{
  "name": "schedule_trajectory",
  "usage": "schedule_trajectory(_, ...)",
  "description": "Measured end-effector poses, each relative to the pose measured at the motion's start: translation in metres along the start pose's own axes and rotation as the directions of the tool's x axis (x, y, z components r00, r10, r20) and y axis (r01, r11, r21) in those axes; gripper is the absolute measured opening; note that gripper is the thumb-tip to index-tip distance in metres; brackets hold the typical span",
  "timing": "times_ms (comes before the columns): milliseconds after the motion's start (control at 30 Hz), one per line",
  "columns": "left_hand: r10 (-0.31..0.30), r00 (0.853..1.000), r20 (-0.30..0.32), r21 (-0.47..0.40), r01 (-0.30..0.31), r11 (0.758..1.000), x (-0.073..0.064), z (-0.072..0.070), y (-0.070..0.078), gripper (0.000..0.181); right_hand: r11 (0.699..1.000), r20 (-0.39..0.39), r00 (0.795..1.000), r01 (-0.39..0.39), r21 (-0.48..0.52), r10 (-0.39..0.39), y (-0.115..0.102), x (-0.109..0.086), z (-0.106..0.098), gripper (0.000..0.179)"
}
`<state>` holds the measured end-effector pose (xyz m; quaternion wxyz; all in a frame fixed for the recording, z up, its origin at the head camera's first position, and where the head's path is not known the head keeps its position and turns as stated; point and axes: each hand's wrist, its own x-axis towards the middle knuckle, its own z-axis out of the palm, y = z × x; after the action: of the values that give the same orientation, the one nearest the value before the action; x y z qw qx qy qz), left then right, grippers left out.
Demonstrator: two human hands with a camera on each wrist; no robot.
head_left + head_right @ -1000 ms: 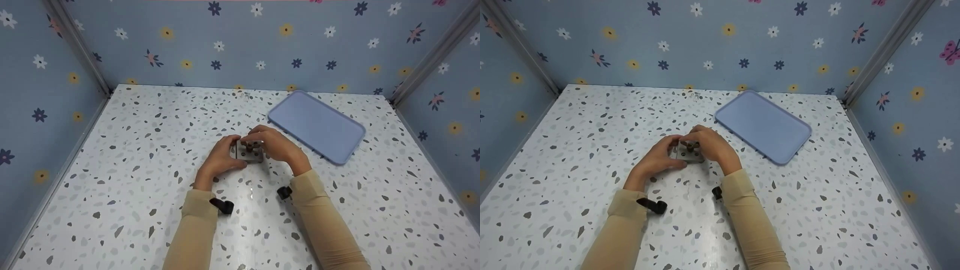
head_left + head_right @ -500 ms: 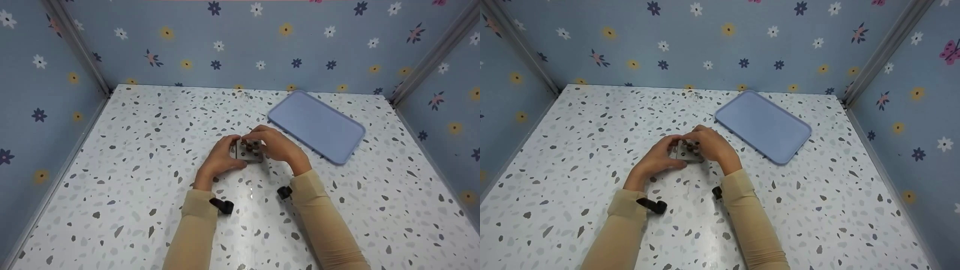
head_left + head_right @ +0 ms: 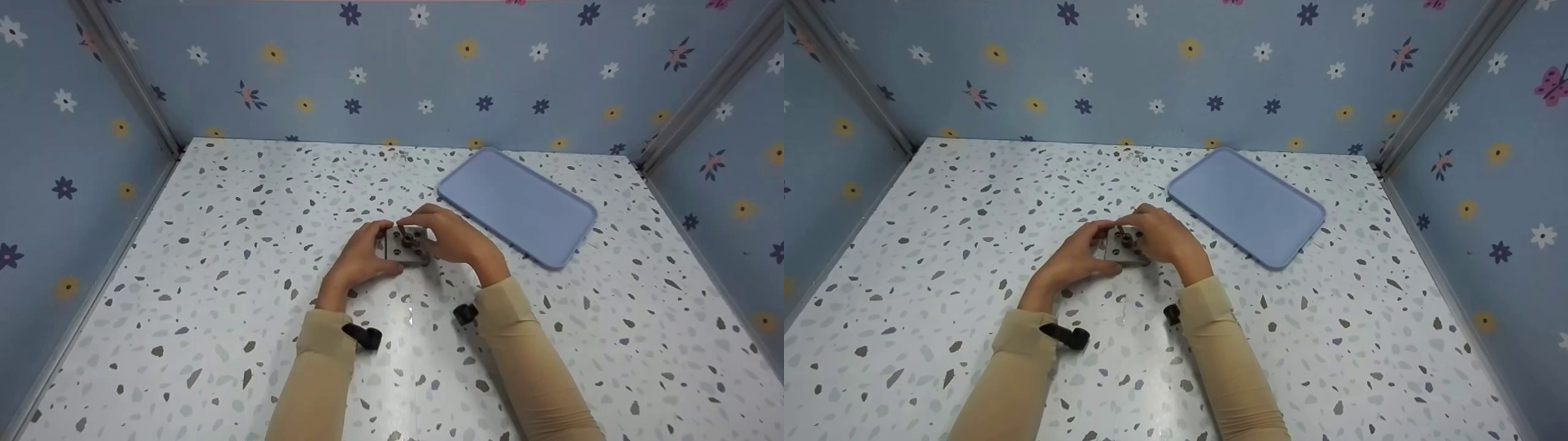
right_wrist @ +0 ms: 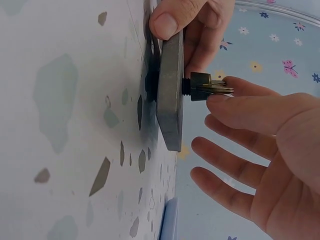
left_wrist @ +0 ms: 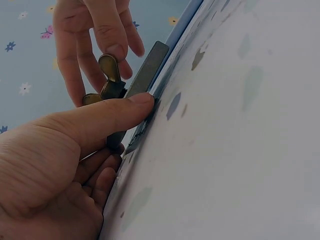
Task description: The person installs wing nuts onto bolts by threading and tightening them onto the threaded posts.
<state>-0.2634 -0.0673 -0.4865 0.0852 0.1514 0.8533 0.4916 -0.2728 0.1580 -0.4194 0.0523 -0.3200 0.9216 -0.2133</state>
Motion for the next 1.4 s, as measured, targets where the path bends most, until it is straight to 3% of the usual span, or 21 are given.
schedule_trajectory(767, 0.008, 1.000, 0.006, -0.004, -0.008, 1.000, -0.0001, -0.0002, 0.0010, 0.094, 0.998, -0.005, 0.998, -0.063, 0.013, 0.063, 0.0002, -0.0016, 0.0001, 0.047)
schedule_trajectory(1400, 0.012, 1.000, 0.009, -0.006, -0.012, 1.000, 0.0005, -0.0005, -0.0004, 0.093, 0.997, -0.085, 0.994, -0.058, 0.049, 0.062, 0.0017, -0.0012, 0.0026, 0.046)
